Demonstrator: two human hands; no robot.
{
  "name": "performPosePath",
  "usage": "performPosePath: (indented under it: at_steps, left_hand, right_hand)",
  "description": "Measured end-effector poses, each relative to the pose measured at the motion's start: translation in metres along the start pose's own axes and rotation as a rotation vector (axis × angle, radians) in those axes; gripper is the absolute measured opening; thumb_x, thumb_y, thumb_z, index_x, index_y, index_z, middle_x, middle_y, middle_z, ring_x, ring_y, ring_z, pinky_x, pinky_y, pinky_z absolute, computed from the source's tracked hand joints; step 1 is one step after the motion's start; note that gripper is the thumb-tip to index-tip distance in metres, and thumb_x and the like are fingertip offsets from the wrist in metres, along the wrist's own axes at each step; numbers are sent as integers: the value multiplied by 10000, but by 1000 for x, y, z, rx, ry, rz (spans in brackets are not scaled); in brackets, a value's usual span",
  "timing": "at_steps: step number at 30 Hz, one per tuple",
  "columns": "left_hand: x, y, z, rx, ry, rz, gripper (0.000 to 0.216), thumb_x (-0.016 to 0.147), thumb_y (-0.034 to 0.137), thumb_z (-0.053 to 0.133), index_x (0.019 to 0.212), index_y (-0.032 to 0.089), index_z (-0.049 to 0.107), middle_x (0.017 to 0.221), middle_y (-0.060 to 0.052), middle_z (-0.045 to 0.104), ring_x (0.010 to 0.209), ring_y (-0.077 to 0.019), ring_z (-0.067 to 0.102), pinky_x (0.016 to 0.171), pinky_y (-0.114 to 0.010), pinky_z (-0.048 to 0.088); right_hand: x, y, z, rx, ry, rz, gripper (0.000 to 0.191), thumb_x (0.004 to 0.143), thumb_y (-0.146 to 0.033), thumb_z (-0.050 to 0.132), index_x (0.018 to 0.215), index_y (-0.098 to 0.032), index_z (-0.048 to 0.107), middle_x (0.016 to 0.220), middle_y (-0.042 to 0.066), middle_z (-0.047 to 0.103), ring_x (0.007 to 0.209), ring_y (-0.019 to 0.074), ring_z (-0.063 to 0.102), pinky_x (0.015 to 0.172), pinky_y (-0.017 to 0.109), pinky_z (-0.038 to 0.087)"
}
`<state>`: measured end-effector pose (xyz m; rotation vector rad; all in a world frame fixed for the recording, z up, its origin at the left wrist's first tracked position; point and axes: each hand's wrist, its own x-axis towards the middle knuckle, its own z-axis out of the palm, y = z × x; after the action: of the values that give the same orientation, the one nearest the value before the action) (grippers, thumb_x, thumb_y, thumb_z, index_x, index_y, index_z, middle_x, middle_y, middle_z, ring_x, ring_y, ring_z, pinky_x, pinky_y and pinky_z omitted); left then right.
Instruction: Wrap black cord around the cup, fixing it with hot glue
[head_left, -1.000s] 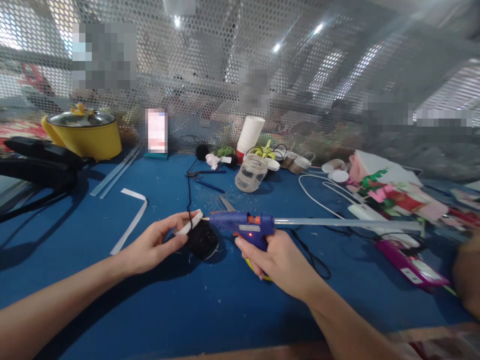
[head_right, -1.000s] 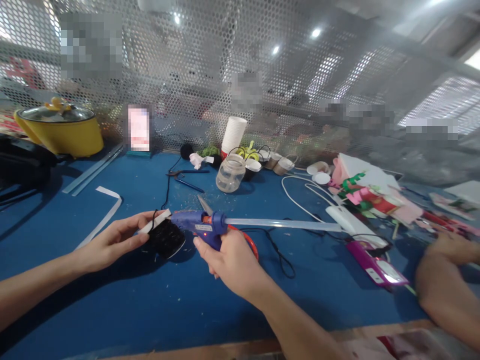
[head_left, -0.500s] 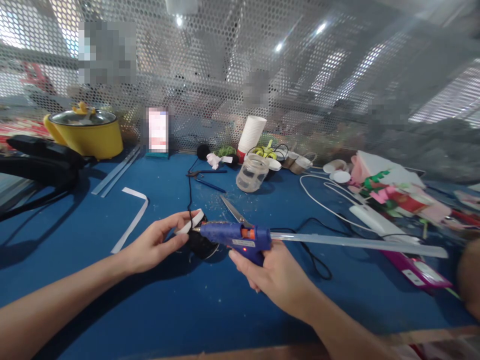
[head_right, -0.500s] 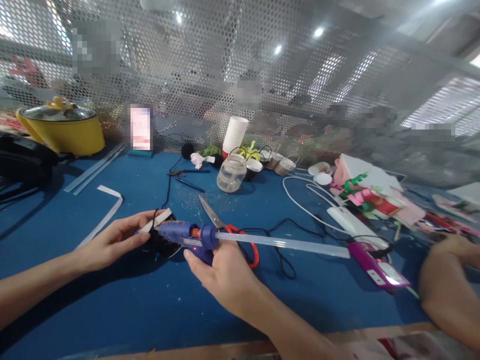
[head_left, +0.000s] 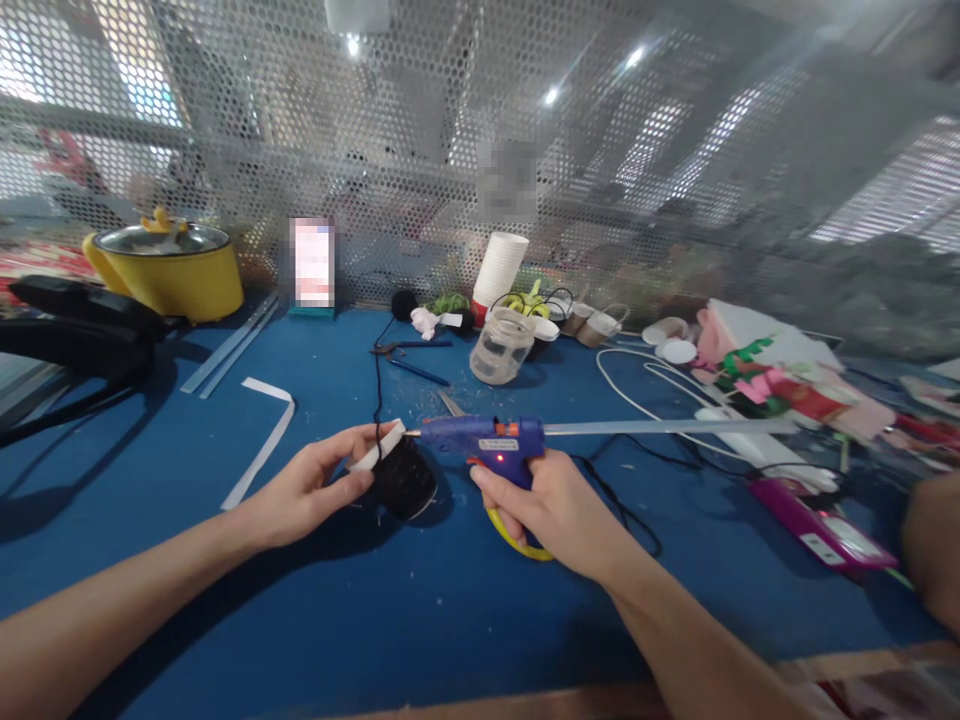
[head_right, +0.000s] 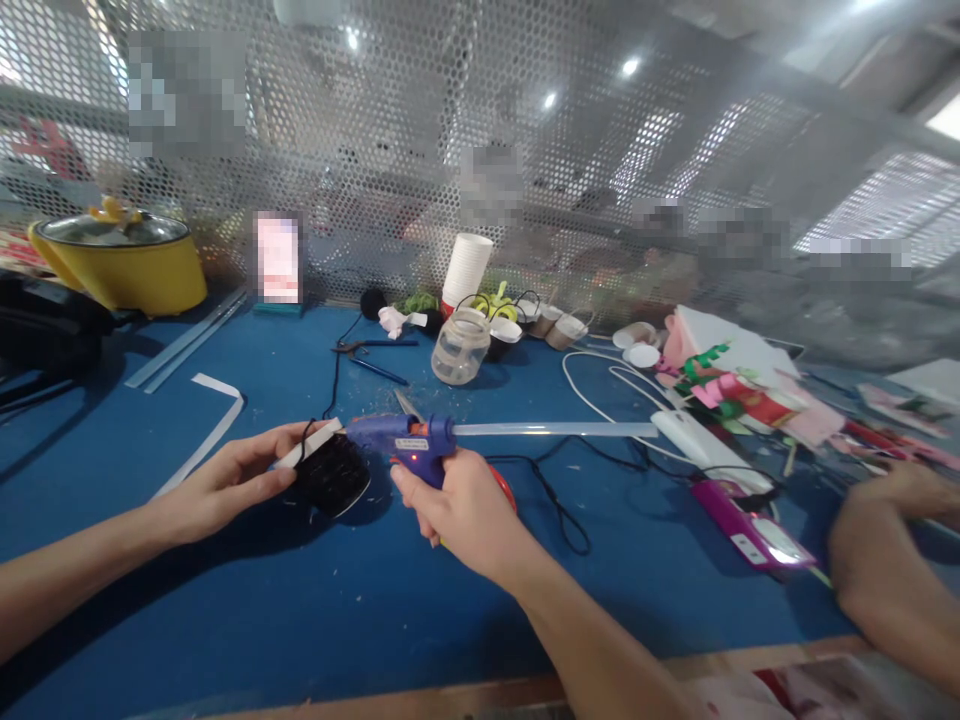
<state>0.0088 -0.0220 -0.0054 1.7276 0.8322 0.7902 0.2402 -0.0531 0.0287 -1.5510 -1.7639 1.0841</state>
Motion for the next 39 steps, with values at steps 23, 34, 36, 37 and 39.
performPosePath:
  at_steps: [23, 34, 36, 37, 39]
  left_hand:
    - [-1, 2, 1, 29, -15, 18, 174, 812, 300, 468, 856, 144, 530, 1315, -143, 406, 1216, -263, 348, 989, -383, 268]
    - [-1, 1, -1, -3, -25, 27, 158, 808, 296, 479, 828, 152, 540, 1310, -118, 414, 1216, -266, 347, 987, -403, 274]
    - [-1, 1, -1, -9, -27, 30, 154, 809, 294, 478, 821, 156, 546, 1313, -111, 413, 1214, -265, 350, 987, -396, 275]
    - [-1, 1, -1, -12, -27, 28, 154, 808, 295, 479, 825, 158, 548, 1314, -109, 413, 1215, -265, 350, 986, -395, 278]
    - [-1, 1, -1, -14, -30, 22, 158, 804, 301, 484, 831, 160, 548, 1314, -111, 413, 1215, -269, 349, 983, -400, 280]
  right_hand:
    - [-11, -8, 11, 9, -46, 30, 267, 719, -388, 498, 538, -200, 444, 355, -52, 425, 325, 100, 444, 375, 212, 422]
    - [0, 0, -4, 22, -45, 17, 308, 757, -381, 479, 525, -181, 457, 359, -42, 442, 361, 96, 451, 433, 225, 403]
    - [2, 1, -4, 35, -38, 24, 295, 758, -382, 483, 548, -176, 466, 359, -47, 443, 352, 92, 445, 429, 223, 399]
    - [3, 1, -4, 44, -37, 25, 291, 758, -383, 485, 555, -174, 466, 361, -50, 443, 347, 89, 440, 428, 221, 397]
    - [5, 2, -4, 57, -37, 20, 291, 759, -381, 488, 559, -172, 464, 361, -55, 440, 343, 85, 433, 426, 217, 393]
